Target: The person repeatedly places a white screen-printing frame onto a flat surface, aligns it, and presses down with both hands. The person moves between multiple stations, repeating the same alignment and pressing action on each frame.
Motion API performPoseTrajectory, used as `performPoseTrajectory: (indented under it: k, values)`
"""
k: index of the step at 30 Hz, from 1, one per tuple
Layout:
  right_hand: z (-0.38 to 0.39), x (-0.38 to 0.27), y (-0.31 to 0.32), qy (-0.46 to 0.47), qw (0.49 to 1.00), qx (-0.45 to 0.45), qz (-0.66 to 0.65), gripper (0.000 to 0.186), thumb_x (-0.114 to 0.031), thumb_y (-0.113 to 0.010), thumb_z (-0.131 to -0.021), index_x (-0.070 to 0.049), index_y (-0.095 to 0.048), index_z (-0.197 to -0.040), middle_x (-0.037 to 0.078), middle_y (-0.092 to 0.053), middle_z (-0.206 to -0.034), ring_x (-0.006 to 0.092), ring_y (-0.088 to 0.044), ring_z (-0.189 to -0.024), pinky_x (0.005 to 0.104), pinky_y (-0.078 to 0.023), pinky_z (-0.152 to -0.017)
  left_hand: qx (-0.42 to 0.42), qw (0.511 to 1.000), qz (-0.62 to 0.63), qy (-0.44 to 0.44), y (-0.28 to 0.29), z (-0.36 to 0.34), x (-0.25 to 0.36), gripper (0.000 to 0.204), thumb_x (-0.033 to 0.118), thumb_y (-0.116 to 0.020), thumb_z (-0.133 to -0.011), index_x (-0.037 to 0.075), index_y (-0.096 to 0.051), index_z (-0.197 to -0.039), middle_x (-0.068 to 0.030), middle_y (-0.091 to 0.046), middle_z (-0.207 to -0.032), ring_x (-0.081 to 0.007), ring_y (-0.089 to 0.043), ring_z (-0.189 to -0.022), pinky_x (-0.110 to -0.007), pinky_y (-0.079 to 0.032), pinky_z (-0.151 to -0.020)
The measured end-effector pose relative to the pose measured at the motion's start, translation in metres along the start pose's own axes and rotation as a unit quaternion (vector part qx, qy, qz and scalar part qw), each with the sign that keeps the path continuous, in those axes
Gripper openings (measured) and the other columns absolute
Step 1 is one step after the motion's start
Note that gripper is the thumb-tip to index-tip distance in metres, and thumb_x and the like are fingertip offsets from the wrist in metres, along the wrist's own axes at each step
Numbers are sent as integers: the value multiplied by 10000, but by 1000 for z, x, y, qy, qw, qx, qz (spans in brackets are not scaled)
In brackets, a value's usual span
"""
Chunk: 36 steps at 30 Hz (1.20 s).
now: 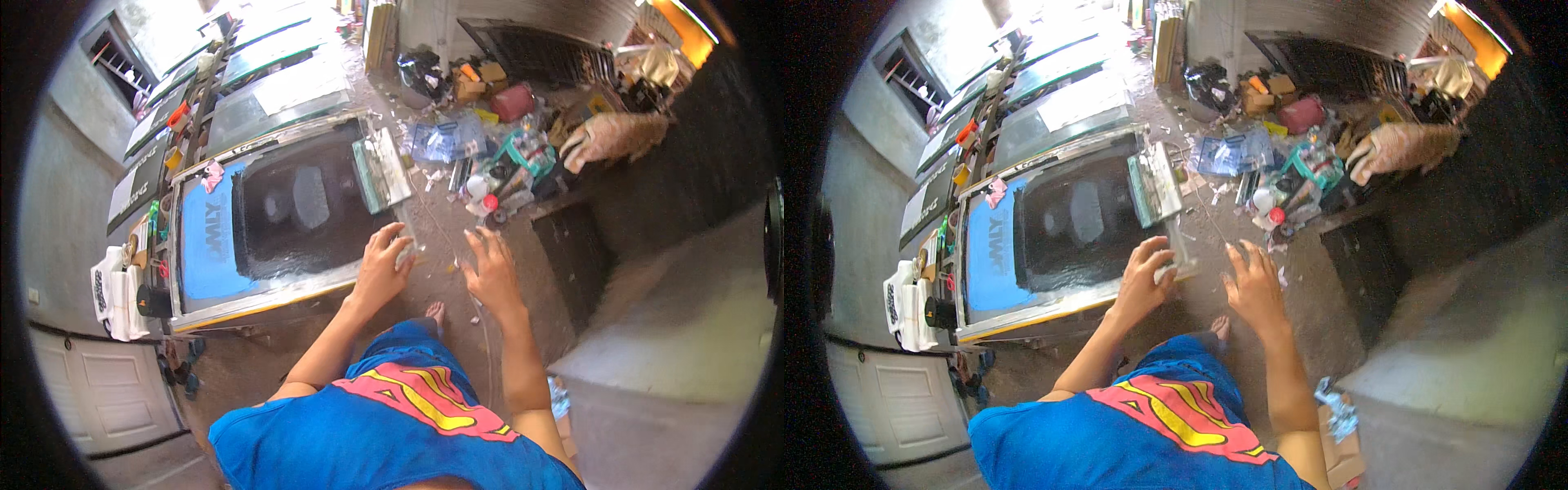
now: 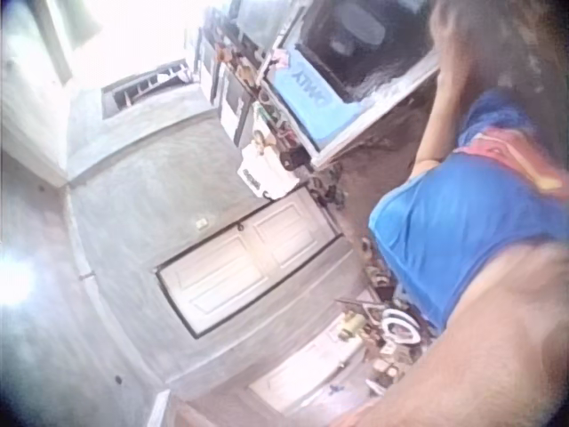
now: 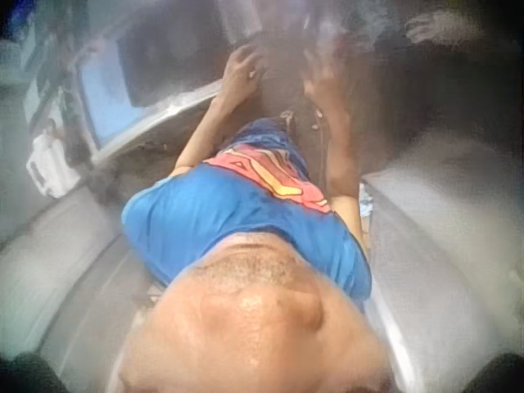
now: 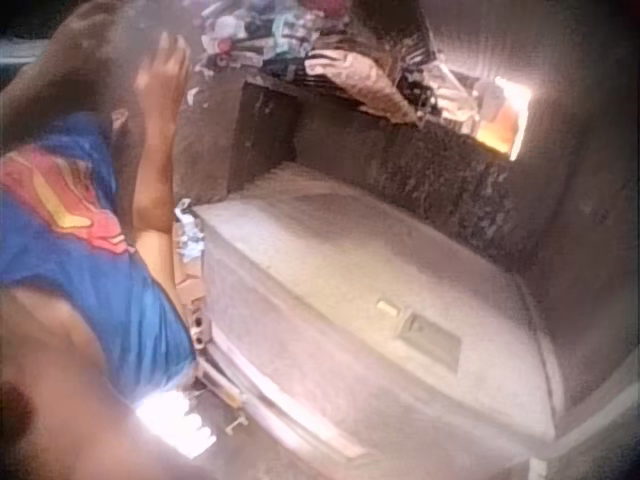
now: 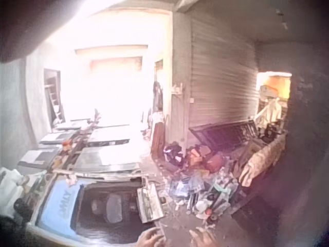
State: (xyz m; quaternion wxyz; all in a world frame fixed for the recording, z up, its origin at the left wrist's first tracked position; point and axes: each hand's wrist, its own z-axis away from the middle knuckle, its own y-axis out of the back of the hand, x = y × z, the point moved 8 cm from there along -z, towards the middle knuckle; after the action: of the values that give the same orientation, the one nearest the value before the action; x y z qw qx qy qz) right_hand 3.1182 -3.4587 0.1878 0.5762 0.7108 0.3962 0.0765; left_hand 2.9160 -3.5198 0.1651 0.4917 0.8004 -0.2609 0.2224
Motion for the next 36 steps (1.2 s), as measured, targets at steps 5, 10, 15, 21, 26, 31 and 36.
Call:
performPoseTrajectory:
  k: [5, 10, 15, 21, 26, 31, 36]
  values:
    - [-77, 64, 10, 65, 997, -25, -30, 590, -156, -763, -856, -68, -565, -1405, 197, -540, -1401, 402, -524, -1302, 504, -420, -1109, 26, 999, -7, 33, -36, -72, 14, 331, 114, -772, -859, 52, -685, -1172, -176, -569, -1416, -416, -539, -1299, -498, -449, -1098]
    - [-159, 95, -7, 132, 986, -47, -89, 582, -122, -782, -840, -45, -578, -1379, 195, -564, -1387, 416, -543, -1280, 499, -435, -1097, 45, 994, -40, 86, -50, -113, 1, 361, 82, -756, -851, 48, -670, -1201, -171, -553, -1411, -396, -532, -1303, -495, -436, -1096]
    - [-237, 99, -53, 256, 951, -109, -137, 556, -118, -783, -833, -25, -597, -1348, 210, -575, -1381, 419, -552, -1270, 494, -454, -1077, 131, 964, -114, 203, -43, -120, -30, 326, 87, -769, -840, 29, -710, -1156, -167, -573, -1393, -387, -552, -1272, -498, -444, -1078]
    - [-313, 92, -98, 382, 877, -190, -221, 551, -98, -767, -828, -26, -601, -1348, 211, -586, -1368, 413, -563, -1256, 485, -468, -1067, 228, 864, -177, 412, -55, -94, -43, 296, 97, -754, -858, 10, -715, -1138, -159, -596, -1373, -378, -555, -1269, -470, -447, -1075]
    - [-355, 74, -129, 457, 811, -248, -269, 515, -50, -725, -826, -40, -611, -1329, 195, -599, -1344, 403, -559, -1259, 486, -464, -1074, 292, 804, -198, 478, -78, -100, -24, 295, 81, -752, -863, 29, -713, -1151, -161, -599, -1374, -374, -555, -1283, -458, -449, -1087]
    - [-378, 44, -159, 527, 748, -281, -290, 471, -18, -705, -804, -49, -644, -1270, 163, -612, -1330, 390, -558, -1263, 477, -464, -1077, 341, 753, -221, 517, -81, -104, -20, 289, 73, -752, -857, 16, -707, -1136, -160, -599, -1374, -375, -562, -1278, -455, -448, -1092]
    - [-370, 20, -194, 622, 667, -339, -234, 504, -107, -765, -751, -74, -670, -1245, 139, -609, -1343, 363, -520, -1325, 519, -424, -1122, 358, 718, -276, 529, -71, -97, -38, 263, 56, -717, -853, 4, -702, -1110, -140, -619, -1315, -363, -574, -1234, -471, -455, -1061]
